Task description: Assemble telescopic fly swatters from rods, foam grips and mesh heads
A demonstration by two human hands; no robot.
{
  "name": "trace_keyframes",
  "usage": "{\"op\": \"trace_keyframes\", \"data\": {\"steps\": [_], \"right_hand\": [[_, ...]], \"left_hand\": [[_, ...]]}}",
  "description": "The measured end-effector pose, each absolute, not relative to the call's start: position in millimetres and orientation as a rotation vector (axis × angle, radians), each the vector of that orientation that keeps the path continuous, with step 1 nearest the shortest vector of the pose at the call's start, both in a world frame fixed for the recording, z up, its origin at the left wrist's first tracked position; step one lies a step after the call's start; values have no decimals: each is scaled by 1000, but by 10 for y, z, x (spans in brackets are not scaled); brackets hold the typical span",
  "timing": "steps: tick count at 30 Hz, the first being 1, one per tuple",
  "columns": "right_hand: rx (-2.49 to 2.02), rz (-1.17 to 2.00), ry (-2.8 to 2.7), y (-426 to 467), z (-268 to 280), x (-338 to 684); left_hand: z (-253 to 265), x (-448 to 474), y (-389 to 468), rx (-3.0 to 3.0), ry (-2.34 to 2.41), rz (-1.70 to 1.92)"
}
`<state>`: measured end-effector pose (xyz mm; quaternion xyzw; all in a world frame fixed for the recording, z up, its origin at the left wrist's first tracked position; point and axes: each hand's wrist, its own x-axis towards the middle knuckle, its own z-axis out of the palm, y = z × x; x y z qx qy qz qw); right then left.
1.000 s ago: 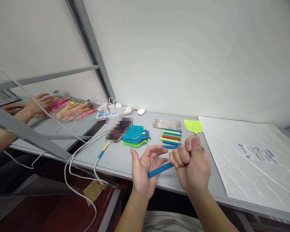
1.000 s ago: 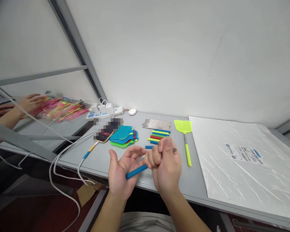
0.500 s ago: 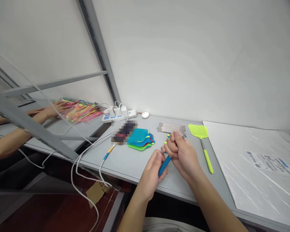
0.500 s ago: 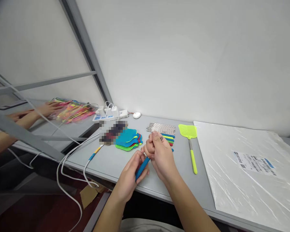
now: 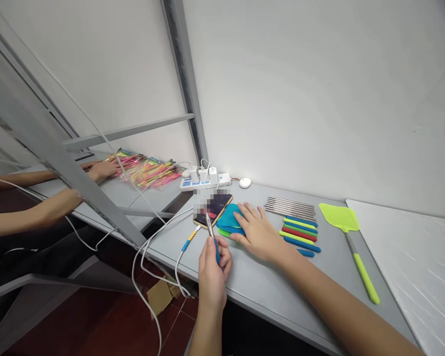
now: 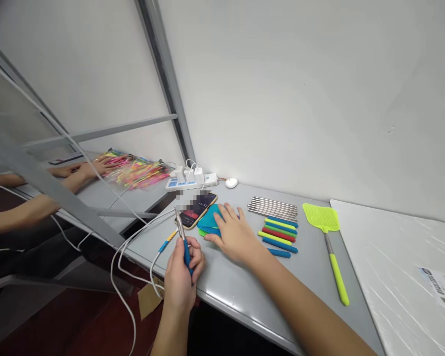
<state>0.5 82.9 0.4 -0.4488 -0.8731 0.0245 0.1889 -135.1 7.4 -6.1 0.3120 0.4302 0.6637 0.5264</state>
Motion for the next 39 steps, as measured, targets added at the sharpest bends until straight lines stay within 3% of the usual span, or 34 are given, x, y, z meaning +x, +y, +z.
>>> {"op": "trace_keyframes", "data": {"steps": [6,13,17,22,25,29,36,39], "right_hand": [[-1268,-204,-2526,821,-91,121],[-951,-604,-2582,652,-60,420],[-902,-635,-2414,650,9,652],[-1148,-295,-1902,556,262,1013],[-1309,159,-1363,352,402,1169],[-1155,623,-836,40,458,1295],[-909,839,-528,-265,449,1666],[-886,867,-598,-217,511,1914]], "left_hand": [[-170,-1220,122,778,1089,1407],[-207,-1204,95,833,1068,1315],[-204,-1215,83,773,994,1340],[-190,-1149,30,926,955,1142],[-115,-1045,3,1067,945,935],[143,-796,42,1281,853,778],[553,-99,397,1692,557,537],[459,239,569,1674,540,805]]}}
